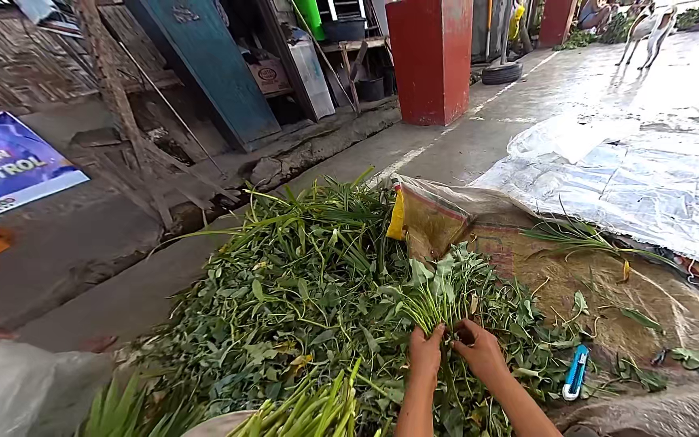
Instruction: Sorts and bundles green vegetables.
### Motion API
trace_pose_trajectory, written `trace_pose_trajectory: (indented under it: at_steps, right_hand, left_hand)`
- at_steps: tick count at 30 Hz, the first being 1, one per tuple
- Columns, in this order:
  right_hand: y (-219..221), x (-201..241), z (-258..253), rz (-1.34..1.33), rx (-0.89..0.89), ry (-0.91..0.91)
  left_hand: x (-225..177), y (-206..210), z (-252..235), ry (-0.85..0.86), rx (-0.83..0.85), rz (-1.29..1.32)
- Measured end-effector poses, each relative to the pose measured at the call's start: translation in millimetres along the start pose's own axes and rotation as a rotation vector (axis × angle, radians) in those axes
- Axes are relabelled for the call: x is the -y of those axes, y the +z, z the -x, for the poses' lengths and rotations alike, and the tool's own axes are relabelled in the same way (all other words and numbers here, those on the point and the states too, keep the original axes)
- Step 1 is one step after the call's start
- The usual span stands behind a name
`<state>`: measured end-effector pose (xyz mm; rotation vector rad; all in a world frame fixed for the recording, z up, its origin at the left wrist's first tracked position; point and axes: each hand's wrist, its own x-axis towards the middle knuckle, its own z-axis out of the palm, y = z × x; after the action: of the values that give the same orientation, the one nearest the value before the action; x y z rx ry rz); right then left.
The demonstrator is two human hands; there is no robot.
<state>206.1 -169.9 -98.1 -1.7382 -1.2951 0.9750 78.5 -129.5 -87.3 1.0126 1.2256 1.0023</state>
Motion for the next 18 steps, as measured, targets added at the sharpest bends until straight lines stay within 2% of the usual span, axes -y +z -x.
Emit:
trace_pose_trajectory:
  at_steps: [3, 7, 11, 13, 16, 18]
  right_hand:
    - [0.1, 0.7, 0.7, 0.03, 0.045, -0.036]
    - [-1.1, 6.6, 1.1, 0.116, 0.142, -0.063]
    - [-11.1, 15.0, 2.8, 0.277, 0.188, 0.151]
    - [-24.3, -9.0, 2.1, 0.386, 0.18, 0.326]
    - [-47.8, -56.9, 0.1, 0.478, 0.174, 0.549]
    - [-50.8, -53.0, -3.3, 0.398, 0.209, 0.502]
  left_hand:
    - [3.3, -1.2, 2.5, -0.04, -0.016, 0.053]
    - [3.1, -1.3, 2.0, -0.222, -0.059, 0.178]
    - [3.4, 0.3, 0.7, -0.174, -0.211, 0.216]
    - [2.3, -4.1, -3.2, -0.14, -0.299, 0.267]
    - [-3.0, -14.0, -11.5, -0.109, -0.314, 0.282]
    - [-3.4, -13.4, -11.4, -0.13, -0.256, 0.216]
